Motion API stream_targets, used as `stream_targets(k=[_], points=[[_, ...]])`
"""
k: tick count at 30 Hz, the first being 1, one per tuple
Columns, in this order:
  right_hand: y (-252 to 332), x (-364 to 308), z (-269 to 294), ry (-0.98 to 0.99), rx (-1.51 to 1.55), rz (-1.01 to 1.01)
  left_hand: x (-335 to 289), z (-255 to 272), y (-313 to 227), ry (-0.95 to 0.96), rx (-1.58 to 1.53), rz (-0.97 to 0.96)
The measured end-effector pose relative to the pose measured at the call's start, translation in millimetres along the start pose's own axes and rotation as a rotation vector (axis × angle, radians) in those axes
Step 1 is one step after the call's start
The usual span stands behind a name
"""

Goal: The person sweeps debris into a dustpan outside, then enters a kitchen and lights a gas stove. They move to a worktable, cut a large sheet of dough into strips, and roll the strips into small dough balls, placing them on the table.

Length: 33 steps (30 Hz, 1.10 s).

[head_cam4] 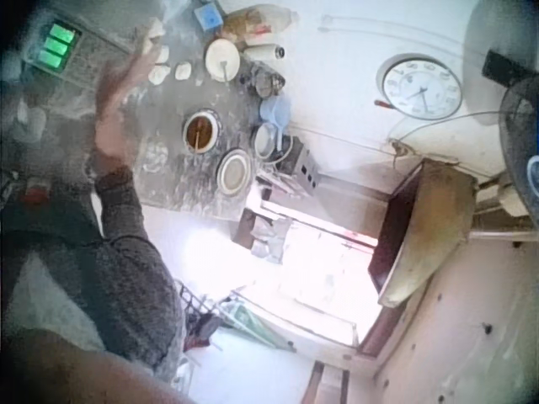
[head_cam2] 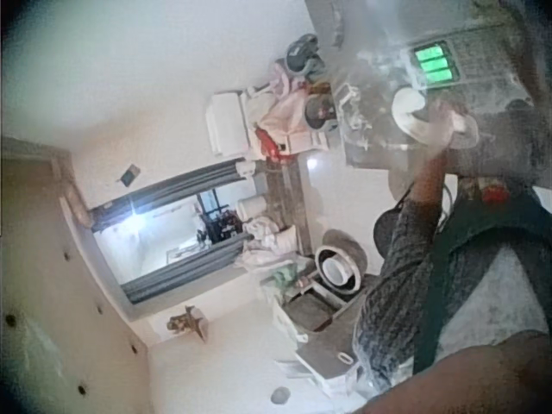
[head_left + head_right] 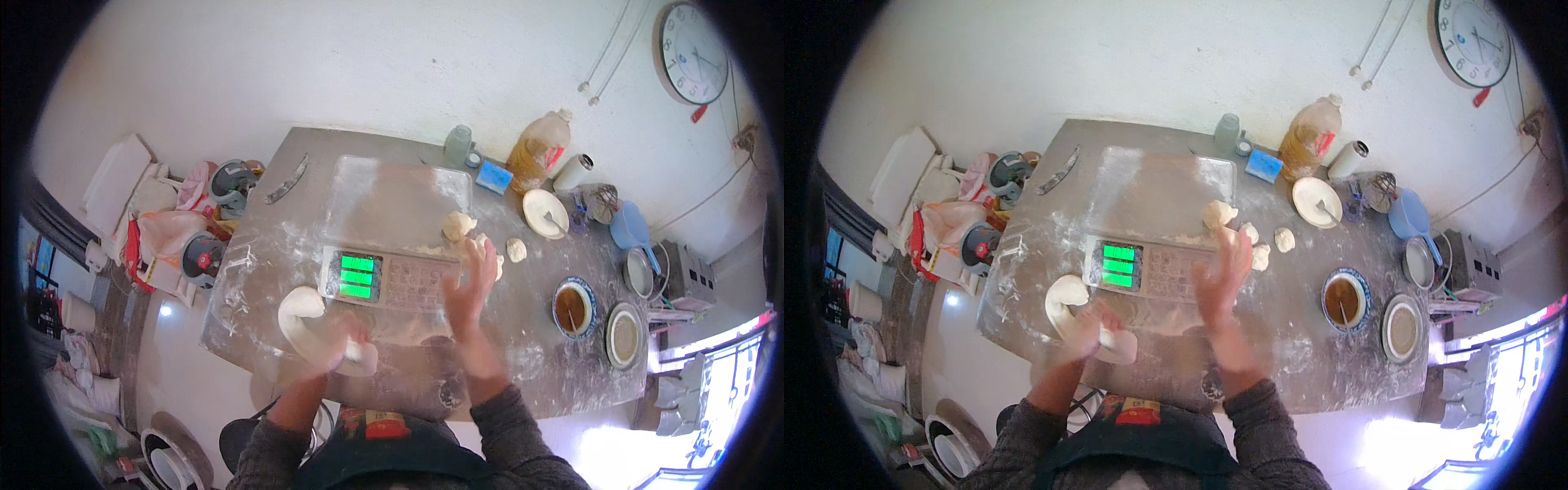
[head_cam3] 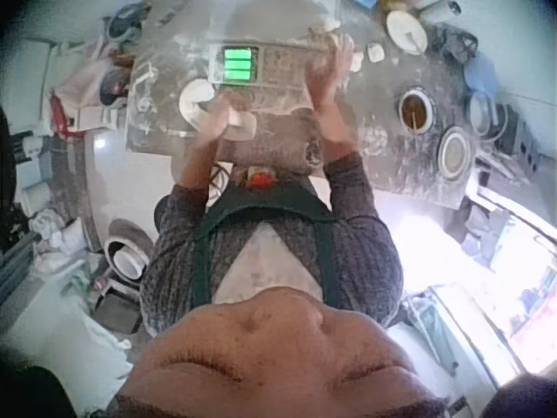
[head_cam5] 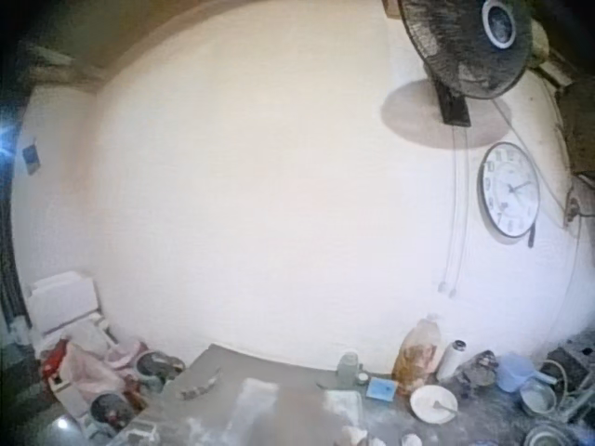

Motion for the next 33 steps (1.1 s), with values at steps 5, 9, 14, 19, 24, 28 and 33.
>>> stream_targets(k=[5,9,14,19,24,28,33], points=[[62,-112,-45,0.741,0.878,-0.364,9,-35,-47,0.084,-0.012,-0.322],[47,-132,-57,0.610,1.026,-0.853,8,-68,-69,0.148,0.450,-0.294],[43,-99,-18,0.428,1.118,-0.752,-1,-89,-57,0.345,0.669,-0.250],[42,-100,-6,0.513,0.481,-0.106,-4,-70,-37,0.031,1.100,-0.291],[4,-130,-30,0.795,0.448,-0.459,4,-63,15,0.155,1.338,-0.302],[29,-115,-23,0.929,0.724,-0.617,25,-50,55,0.244,1.375,-0.200],[91,-14,-28,0.592,0.791,0.114,34,-87,72,0.435,1.254,-0.064]])
Point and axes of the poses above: each hand's wrist, its own x-axis towards the middle knuckle, its own z-axis out of the back of the hand, y = z × x, the point moved 6 cm from there along x, towards the middle knuckle, and after that the axes turned 3 degrees about -y, right-handed, at the moved point
